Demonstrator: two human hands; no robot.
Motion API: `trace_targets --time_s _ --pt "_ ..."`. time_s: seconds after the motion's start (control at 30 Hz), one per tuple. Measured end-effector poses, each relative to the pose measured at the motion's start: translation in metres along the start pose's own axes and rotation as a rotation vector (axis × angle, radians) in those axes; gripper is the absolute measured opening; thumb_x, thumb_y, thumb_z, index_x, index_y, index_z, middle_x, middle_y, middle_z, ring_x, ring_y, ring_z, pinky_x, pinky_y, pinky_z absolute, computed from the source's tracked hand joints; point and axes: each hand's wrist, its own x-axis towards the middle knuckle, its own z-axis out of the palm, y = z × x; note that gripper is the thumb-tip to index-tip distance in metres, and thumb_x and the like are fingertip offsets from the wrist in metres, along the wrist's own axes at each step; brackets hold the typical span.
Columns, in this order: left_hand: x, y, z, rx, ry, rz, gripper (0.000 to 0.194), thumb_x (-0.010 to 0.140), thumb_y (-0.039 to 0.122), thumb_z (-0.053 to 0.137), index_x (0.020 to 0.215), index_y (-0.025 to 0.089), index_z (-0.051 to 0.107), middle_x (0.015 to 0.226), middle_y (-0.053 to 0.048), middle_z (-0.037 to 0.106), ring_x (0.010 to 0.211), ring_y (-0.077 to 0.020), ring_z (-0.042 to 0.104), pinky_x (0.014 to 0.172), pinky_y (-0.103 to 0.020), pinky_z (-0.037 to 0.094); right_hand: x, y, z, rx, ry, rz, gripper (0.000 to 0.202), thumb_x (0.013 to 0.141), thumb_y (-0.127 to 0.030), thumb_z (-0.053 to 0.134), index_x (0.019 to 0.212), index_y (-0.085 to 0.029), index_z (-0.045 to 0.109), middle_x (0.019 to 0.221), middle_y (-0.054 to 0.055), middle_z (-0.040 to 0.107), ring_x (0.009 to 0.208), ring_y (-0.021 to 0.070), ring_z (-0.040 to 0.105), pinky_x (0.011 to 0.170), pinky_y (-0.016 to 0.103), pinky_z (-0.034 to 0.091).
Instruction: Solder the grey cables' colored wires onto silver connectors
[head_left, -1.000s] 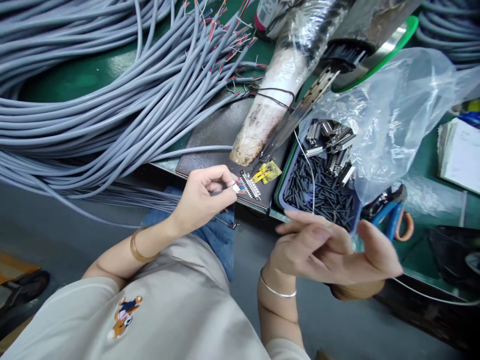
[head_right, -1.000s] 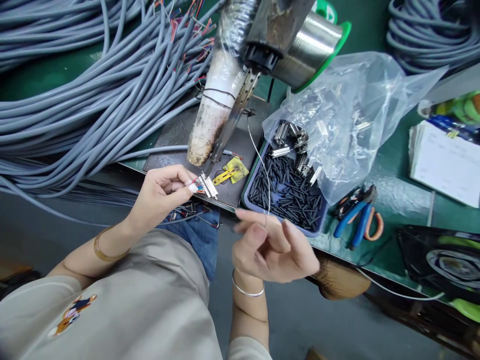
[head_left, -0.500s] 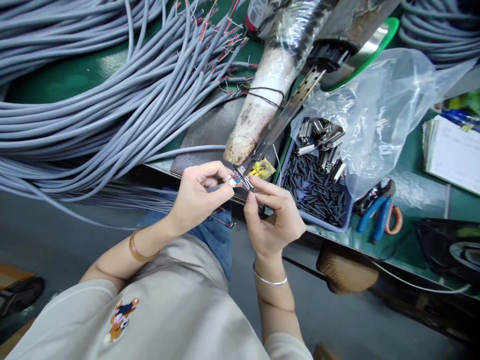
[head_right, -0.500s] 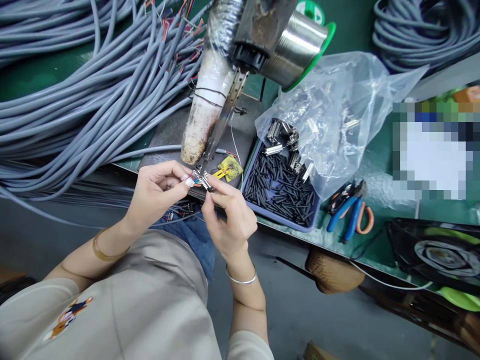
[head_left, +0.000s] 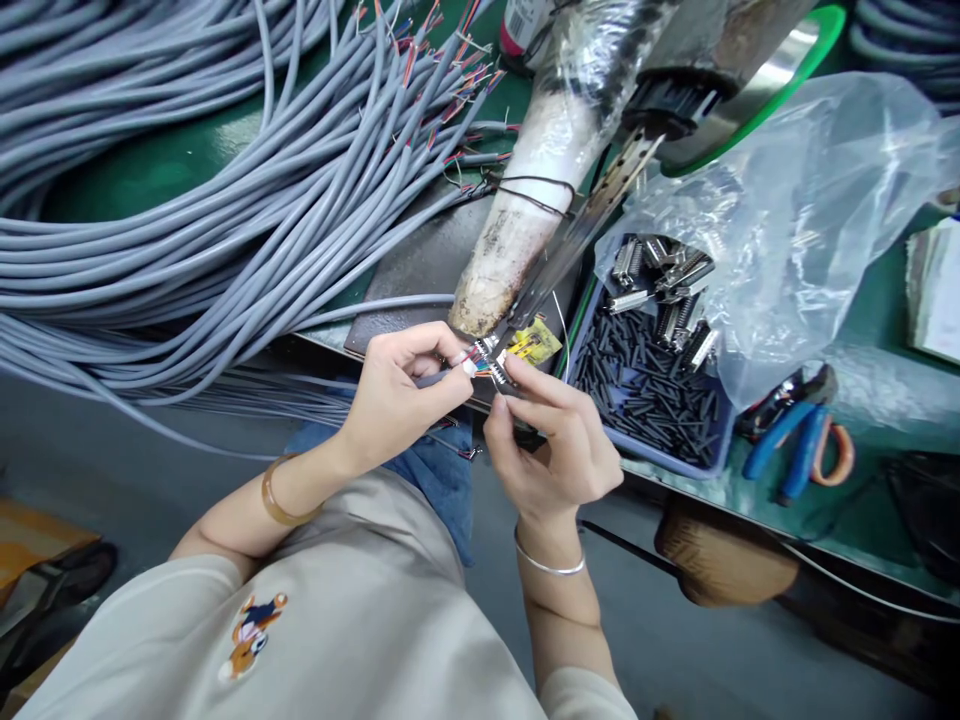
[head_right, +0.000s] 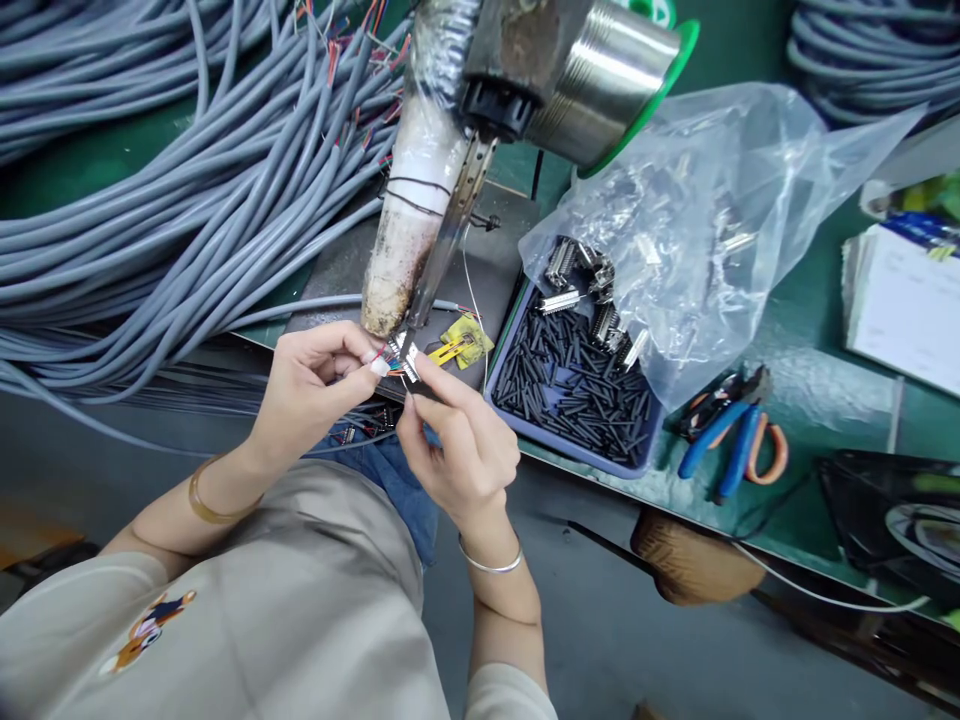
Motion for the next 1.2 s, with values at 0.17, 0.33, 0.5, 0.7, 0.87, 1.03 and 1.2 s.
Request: trace_targets --time_s 0.17,0.33,0.5,0.7,0.87,1.03,1.2 --pt "-0.0012 -0.0016 -0.0018 -0.005 -0.019 -0.050 0.012 0.070 0.015 0.068 0.062 0.014 0.059 0.067 -0.001 0.064 0.052 -0.0038 0.041 0.045 -0.017 0.029 -0.0071 0.0025 0.0003 -0.055 0.002 -0.080 0.019 0.084 -0.006 0.076 0.093 -0.018 0.065 0.107 0.009 0.082 0.091 0.0148 0.079 0.079 0.022 0.063" --pt "-0.0044 0.0029 -0.0051 -0.031 -0.097 -0.107 0.011 0.072 0.019 0.071 0.065 0.013 0.065 0.063 -0.002 0.063 0.050 -0.0053 0.046 0.045 -0.017 0.035 -0.0061 0.0011 -0.0004 0.163 0.067 0.199 0.020 0.084 -0.005 0.076 0.092 -0.021 0.067 0.098 0.002 0.081 0.089 0.0146 0.078 0.077 0.026 0.064" --pt "-0.0053 0.0010 -0.0060 -0.039 -0.068 -0.069 0.013 0.074 0.023 0.072 0.068 0.013 0.068 0.065 -0.003 0.066 0.052 -0.0065 0.049 0.046 -0.018 0.038 -0.0051 -0.0014 0.0006 0.230 0.017 0.291 0.019 0.085 -0.006 0.074 0.092 -0.023 0.068 0.096 0.001 0.081 0.088 0.0153 0.078 0.073 0.027 0.064" --pt "-0.0072 -0.0049 -0.0027 0.043 0.013 0.038 0.010 0.073 0.018 0.068 0.066 0.015 0.063 0.069 -0.003 0.066 0.060 -0.0088 0.056 0.050 -0.018 0.040 -0.0042 -0.0030 0.0022 0.002 0.012 0.060 0.024 0.084 -0.004 0.076 0.099 -0.021 0.068 0.102 0.004 0.082 0.089 0.0149 0.079 0.081 0.025 0.064" --pt "-0.0069 -0.0057 -0.0008 0.087 0.036 0.074 0.011 0.074 0.017 0.067 0.066 0.016 0.059 0.068 -0.002 0.064 0.062 -0.0092 0.057 0.051 -0.018 0.040 -0.0023 -0.0019 0.0024 0.047 0.006 0.088 0.022 0.085 -0.005 0.075 0.097 -0.021 0.066 0.102 0.004 0.081 0.090 0.0150 0.078 0.081 0.026 0.063" --pt "-0.0061 -0.0048 0.0015 0.108 0.060 0.108 0.011 0.073 0.017 0.067 0.066 0.017 0.059 0.063 0.000 0.060 0.057 -0.0077 0.053 0.048 -0.017 0.037 -0.0013 -0.0001 0.0027 0.077 0.006 0.115 0.022 0.085 -0.006 0.074 0.097 -0.022 0.066 0.101 0.003 0.081 0.090 0.0157 0.078 0.082 0.029 0.063" --pt "-0.0058 -0.0048 0.0026 0.119 0.071 0.104 0.013 0.073 0.017 0.070 0.066 0.017 0.059 0.061 0.002 0.057 0.052 -0.0060 0.046 0.046 -0.017 0.035 -0.0023 0.0012 0.0036 0.140 0.011 0.148 0.022 0.084 -0.005 0.074 0.096 -0.022 0.066 0.101 0.003 0.081 0.090 0.0159 0.077 0.081 0.029 0.063"
